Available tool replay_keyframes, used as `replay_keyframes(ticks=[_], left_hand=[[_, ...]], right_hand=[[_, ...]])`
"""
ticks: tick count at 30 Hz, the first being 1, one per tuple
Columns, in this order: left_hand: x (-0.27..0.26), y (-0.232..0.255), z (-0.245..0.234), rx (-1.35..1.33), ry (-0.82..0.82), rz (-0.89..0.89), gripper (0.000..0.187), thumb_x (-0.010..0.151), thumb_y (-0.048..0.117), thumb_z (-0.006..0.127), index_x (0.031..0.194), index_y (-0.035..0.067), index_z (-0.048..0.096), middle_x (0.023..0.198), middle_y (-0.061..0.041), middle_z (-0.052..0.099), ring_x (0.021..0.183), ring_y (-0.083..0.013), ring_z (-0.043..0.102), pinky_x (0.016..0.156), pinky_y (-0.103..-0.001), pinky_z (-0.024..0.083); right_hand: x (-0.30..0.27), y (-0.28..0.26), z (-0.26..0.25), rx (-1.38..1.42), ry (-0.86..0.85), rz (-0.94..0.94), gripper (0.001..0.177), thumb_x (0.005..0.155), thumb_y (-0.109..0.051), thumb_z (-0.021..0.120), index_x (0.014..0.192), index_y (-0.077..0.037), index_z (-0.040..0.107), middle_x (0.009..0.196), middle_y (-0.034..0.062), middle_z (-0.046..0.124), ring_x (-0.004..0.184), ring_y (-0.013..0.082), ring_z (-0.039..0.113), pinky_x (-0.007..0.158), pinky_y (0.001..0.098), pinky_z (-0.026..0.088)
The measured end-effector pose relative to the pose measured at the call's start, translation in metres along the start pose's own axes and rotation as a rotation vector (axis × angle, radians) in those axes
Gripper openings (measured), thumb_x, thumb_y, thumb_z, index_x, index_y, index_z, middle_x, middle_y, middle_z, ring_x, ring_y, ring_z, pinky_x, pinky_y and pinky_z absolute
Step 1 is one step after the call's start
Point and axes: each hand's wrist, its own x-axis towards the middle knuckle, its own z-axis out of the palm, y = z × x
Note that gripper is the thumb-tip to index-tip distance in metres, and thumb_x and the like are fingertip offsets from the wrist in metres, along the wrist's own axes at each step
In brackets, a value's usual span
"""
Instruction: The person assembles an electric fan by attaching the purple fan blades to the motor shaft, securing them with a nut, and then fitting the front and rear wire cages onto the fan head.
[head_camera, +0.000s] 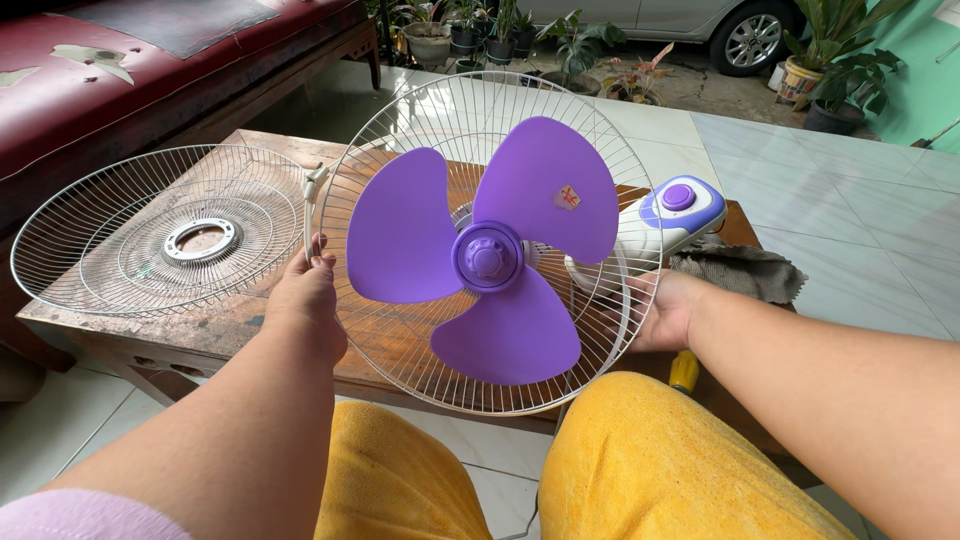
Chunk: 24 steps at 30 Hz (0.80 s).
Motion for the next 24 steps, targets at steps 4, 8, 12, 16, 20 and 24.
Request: replay_keyframes(ticks=[4, 8, 12, 16, 20, 24], left_hand=[[-0.011, 0.007, 0.001, 0.017, 0.023, -0.072, 0.037, 0.108, 0.025, 0.042, 0.14, 0.036, 0.056, 0.136, 0.01, 0.057, 0.134, -0.0078, 0.044, 0.121, -0.055, 0.015], [-0.016, 0.007, 0.006, 0.068, 0.011, -0.024, 0.042, 0.109, 0.026, 0.037, 0.148, 0.038, 0.049, 0.137, 0.006, 0.056, 0.131, -0.0087, 0.047, 0.117, -0.048, 0.025], [-0.011, 0.003, 0.01, 0.152, 0.03, 0.016, 0.048, 0.107, 0.024, 0.038, 0.152, 0.041, 0.042, 0.132, 0.004, 0.057, 0.112, -0.0097, 0.054, 0.093, -0.035, 0.047], [0.0, 0.0, 0.012, 0.147, 0.024, 0.108, 0.041, 0.108, 0.023, 0.043, 0.146, 0.03, 0.055, 0.122, 0.002, 0.063, 0.096, -0.0085, 0.055, 0.081, -0.03, 0.048], [0.006, 0.001, 0.004, 0.183, 0.054, 0.112, 0.041, 0.108, 0.022, 0.046, 0.146, 0.03, 0.058, 0.114, 0.001, 0.064, 0.091, -0.0095, 0.054, 0.081, -0.03, 0.047], [0.0, -0.001, -0.001, 0.337, 0.15, 0.053, 0.039, 0.105, 0.02, 0.053, 0.142, 0.028, 0.061, 0.109, -0.001, 0.067, 0.088, -0.0104, 0.058, 0.078, -0.033, 0.049]], right_hand=[[0.001, 0.004, -0.001, 0.07, -0.041, -0.05, 0.03, 0.105, -0.028, 0.041, 0.116, -0.011, 0.064, 0.114, 0.0116, 0.069, 0.107, 0.028, 0.066, 0.098, 0.0536, 0.052], [-0.017, 0.0, -0.014, -0.065, 0.02, -0.244, 0.024, 0.104, -0.026, 0.05, 0.119, -0.016, 0.066, 0.107, 0.005, 0.067, 0.099, 0.0245, 0.064, 0.093, 0.0486, 0.054], [-0.04, -0.007, -0.023, -0.102, 0.062, -0.405, 0.024, 0.102, -0.032, 0.056, 0.12, -0.023, 0.068, 0.102, -0.0019, 0.064, 0.092, 0.0189, 0.06, 0.086, 0.042, 0.051], [-0.058, -0.018, -0.017, -0.081, 0.048, -0.539, 0.023, 0.103, -0.027, 0.055, 0.121, -0.027, 0.069, 0.103, -0.0038, 0.066, 0.095, 0.0145, 0.06, 0.087, 0.0375, 0.051], [-0.068, -0.021, -0.007, -0.195, 0.066, -0.601, 0.025, 0.102, -0.024, 0.056, 0.122, -0.027, 0.071, 0.105, -0.006, 0.068, 0.094, 0.0128, 0.06, 0.086, 0.0363, 0.049], [-0.073, -0.01, -0.004, -0.269, 0.118, -0.61, 0.027, 0.101, -0.024, 0.06, 0.126, -0.025, 0.072, 0.104, -0.0046, 0.067, 0.094, 0.0139, 0.059, 0.086, 0.0361, 0.05]])
